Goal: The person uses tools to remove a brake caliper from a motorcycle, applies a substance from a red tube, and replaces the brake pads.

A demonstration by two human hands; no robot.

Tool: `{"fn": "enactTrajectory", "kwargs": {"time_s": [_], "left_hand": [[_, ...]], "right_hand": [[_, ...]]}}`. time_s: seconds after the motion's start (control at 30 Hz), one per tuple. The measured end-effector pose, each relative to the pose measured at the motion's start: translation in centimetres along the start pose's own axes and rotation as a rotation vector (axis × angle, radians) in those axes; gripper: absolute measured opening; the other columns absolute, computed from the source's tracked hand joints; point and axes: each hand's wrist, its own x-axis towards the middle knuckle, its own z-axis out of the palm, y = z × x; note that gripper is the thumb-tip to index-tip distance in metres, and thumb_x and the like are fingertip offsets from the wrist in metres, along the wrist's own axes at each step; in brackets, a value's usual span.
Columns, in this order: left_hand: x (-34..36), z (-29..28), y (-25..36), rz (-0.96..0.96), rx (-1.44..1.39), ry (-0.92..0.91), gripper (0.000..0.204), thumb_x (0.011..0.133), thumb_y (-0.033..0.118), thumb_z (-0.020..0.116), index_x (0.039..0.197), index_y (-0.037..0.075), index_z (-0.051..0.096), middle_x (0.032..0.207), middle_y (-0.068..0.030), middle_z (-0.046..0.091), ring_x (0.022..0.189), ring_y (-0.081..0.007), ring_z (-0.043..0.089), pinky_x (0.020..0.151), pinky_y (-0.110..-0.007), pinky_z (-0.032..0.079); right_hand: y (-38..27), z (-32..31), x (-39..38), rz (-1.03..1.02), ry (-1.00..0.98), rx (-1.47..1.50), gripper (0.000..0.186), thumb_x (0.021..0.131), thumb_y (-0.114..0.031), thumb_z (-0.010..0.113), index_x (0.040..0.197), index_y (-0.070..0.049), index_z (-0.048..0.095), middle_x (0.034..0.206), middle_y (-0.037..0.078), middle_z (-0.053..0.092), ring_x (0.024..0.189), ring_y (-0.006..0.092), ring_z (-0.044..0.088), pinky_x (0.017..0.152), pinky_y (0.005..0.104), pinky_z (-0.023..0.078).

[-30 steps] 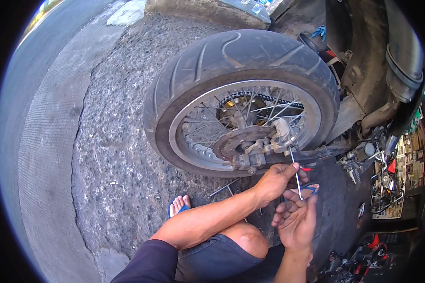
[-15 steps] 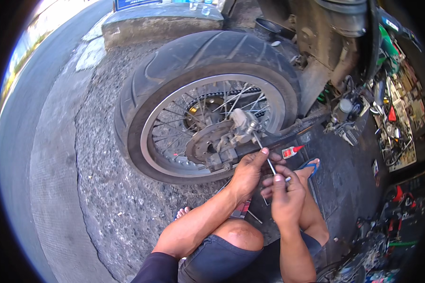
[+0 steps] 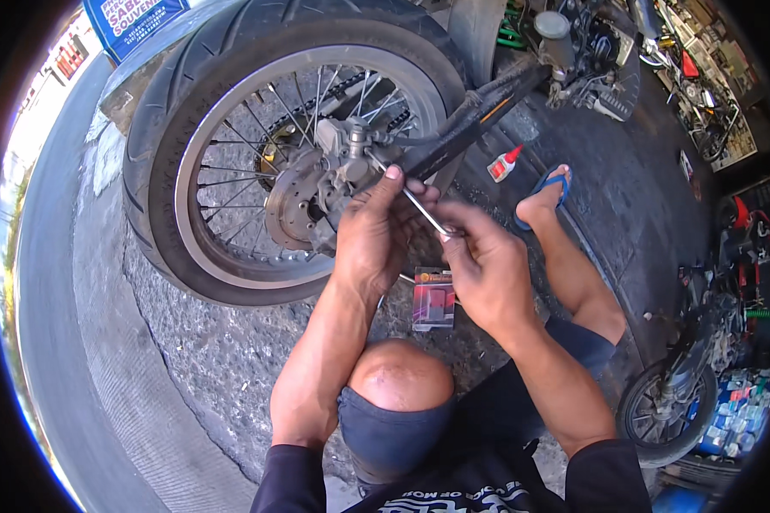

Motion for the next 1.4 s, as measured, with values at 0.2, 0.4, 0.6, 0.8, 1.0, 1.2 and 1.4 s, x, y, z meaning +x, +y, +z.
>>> {"fn": "enactTrajectory", "kwargs": {"time_s": [0.2,0.4,0.6,0.8,1.0,1.2,1.4], "left_hand": [[-1.0,0.4,0.2,0.015,-0.018,0.011,0.034,0.101,0.031,0.054,0.093,-0.002,0.061,0.091,-0.0173,0.068,0.077,-0.0244,0.067,0.071,-0.037,0.055],[-1.0,-0.4,0.0,0.024,-0.003,-0.028,0.035,0.101,0.033,0.056,0.093,0.0,0.062,0.09,-0.0145,0.069,0.069,-0.0201,0.065,0.063,-0.032,0.056],[-0.5,-0.4,-0.1,-0.032,-0.049,-0.094,0.036,0.102,0.036,0.053,0.099,0.0,0.06,0.098,-0.0148,0.068,0.08,-0.0205,0.065,0.064,-0.032,0.056],[-0.5,-0.5,-0.3,0.008,-0.073,-0.082,0.035,0.101,0.034,0.055,0.095,0.001,0.06,0.094,-0.0155,0.067,0.08,-0.022,0.065,0.069,-0.034,0.056],[-0.5,-0.2,-0.5,0.009,-0.068,-0.033,0.031,0.101,0.03,0.056,0.094,0.001,0.062,0.094,-0.0152,0.068,0.084,-0.0218,0.064,0.077,-0.038,0.054],[-0.9,-0.5,-0.5,-0.005,-0.118,-0.123,0.032,0.101,0.029,0.055,0.095,-0.001,0.062,0.095,-0.0157,0.068,0.086,-0.0228,0.064,0.082,-0.037,0.054],[-1.5,0.3,0.0,-0.039,-0.096,-0.152,0.034,0.102,0.031,0.054,0.098,-0.002,0.06,0.098,-0.0165,0.067,0.08,-0.0224,0.065,0.073,-0.034,0.056]], "right_hand": [[-1.2,1.6,-0.7,-0.011,-0.002,-0.021,0.022,0.097,-0.008,0.051,0.113,0.006,0.057,0.077,0.011,0.07,0.06,0.0146,0.067,0.055,0.0267,0.053],[-2.0,2.4,-0.5,-0.684,-0.002,-0.634,0.04,0.094,-0.015,0.061,0.127,0.006,0.053,0.088,0.016,0.069,0.075,0.0217,0.07,0.065,0.0305,0.056],[-1.7,2.2,-2.1,0.028,-0.096,0.199,0.039,0.1,-0.022,0.058,0.127,0.005,0.055,0.094,0.007,0.067,0.076,0.0084,0.064,0.065,0.0245,0.054],[0.0,0.4,0.0,-0.556,0.034,-0.583,0.019,0.093,-0.002,0.059,0.11,0.003,0.065,0.101,0.012,0.07,0.082,0.0202,0.07,0.068,0.0323,0.056],[-0.3,0.0,-0.9,0.442,-0.152,0.592,0.046,0.101,-0.045,0.05,0.092,-0.003,0.066,0.074,0.01,0.067,0.052,0.0138,0.062,0.047,0.0246,0.049],[-0.2,1.4,-0.8,0.182,-0.069,0.34,0.043,0.1,-0.045,0.052,0.088,-0.005,0.062,0.067,0.009,0.066,0.051,0.0157,0.062,0.044,0.0281,0.047],[-1.9,1.5,-1.6,0.159,-0.158,0.613,0.057,0.103,-0.052,0.037,0.114,0.0,0.058,0.081,0.008,0.069,0.055,0.0179,0.064,0.051,0.028,0.052]]}}
